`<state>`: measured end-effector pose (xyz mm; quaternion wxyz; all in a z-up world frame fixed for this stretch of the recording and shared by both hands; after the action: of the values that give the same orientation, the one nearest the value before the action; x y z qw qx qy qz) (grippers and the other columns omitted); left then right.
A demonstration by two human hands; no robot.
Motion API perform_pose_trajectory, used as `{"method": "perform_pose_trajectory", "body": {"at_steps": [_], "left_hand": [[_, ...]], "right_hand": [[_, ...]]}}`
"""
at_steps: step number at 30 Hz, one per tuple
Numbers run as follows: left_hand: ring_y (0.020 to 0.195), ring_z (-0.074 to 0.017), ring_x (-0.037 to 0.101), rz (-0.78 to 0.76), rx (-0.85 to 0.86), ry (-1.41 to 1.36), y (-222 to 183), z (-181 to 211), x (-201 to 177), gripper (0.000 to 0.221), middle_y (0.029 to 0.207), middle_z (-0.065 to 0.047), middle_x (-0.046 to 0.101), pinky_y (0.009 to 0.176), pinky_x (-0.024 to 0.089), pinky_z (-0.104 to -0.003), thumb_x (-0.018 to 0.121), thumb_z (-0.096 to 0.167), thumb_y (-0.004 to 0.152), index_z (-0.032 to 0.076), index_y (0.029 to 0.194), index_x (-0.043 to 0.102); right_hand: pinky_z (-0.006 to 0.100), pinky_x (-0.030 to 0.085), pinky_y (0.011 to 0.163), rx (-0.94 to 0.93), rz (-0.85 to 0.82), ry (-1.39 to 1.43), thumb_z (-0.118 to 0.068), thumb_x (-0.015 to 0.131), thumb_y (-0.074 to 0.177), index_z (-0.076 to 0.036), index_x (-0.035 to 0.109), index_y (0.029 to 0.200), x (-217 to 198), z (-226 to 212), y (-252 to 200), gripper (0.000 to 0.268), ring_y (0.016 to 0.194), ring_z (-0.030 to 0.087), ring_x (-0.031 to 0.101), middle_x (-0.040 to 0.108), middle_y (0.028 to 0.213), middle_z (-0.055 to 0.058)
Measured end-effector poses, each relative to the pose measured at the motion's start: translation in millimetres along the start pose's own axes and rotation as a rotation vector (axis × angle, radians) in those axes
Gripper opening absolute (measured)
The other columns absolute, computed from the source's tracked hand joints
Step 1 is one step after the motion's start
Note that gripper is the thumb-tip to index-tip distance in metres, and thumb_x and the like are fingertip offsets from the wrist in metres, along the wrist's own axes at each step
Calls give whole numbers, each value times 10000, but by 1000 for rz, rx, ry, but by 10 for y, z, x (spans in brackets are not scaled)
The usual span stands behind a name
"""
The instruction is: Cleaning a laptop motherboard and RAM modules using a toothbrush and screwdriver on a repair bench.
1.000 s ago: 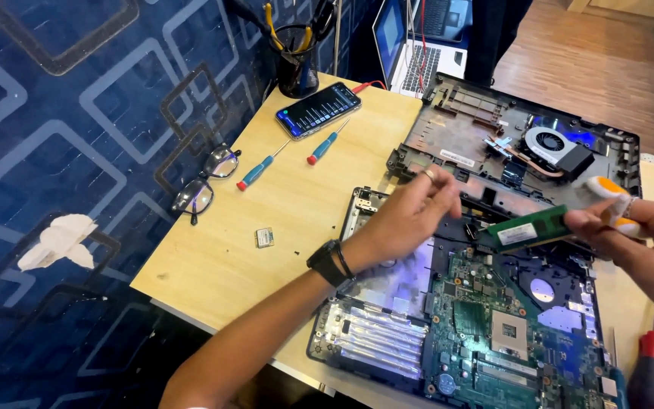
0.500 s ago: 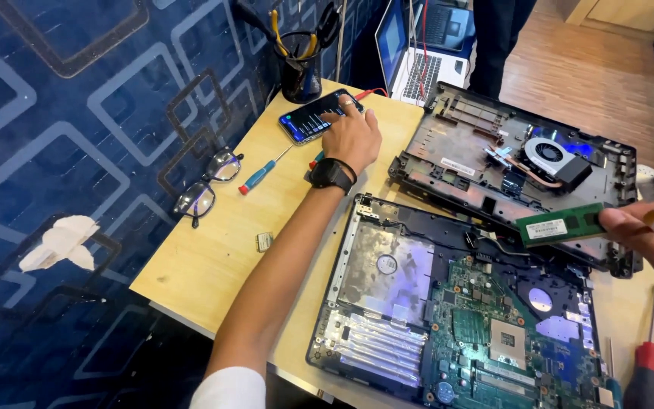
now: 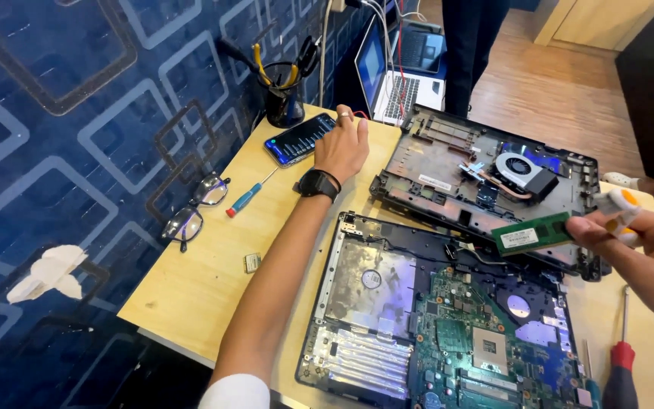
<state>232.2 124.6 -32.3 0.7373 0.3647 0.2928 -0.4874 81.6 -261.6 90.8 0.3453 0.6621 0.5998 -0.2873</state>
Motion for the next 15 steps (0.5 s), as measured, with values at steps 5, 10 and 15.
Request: {"method": "perform_pose_trajectory", "body": {"at_steps": [5, 10, 15], "left_hand": [[899, -478, 712, 121, -18, 155, 316, -126, 109, 589, 1189, -218, 715, 720, 504, -628, 268, 423, 1069, -16, 1462, 282], [726, -363, 738, 319, -28, -15, -49, 18, -454, 506, 795, -140, 764, 525, 525, -493, 241, 301, 1071, -46, 1415, 372], [985, -408, 723, 301, -101, -422, -357, -433, -906, 177, 1090, -89, 813, 756, 472, -544, 283, 290, 1019, 142, 1058, 373]], "right_hand": [[427, 375, 656, 86, 5, -40, -370, 756, 984, 28, 834, 1094, -80, -21, 17, 420, 772, 325, 497, 666, 791, 243], [403, 396, 732, -95, 44, 108, -264, 757, 1016, 52, 789, 1090, -136, 320, 155, 326, 849, 303, 557, 701, 928, 219], [404, 464, 749, -93, 38, 157, -203, 733, 1106, 64, 704, 1050, -172, 614, 312, 274, 834, 304, 589, 639, 924, 212]]}}
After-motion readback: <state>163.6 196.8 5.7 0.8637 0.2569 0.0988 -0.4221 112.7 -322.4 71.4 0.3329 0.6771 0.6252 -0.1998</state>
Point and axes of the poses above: each hand's wrist, its own y-axis towards the middle knuckle, its own x-axis out of the palm, z = x × y, the point moved 4 cm from there along y, towards the middle knuckle
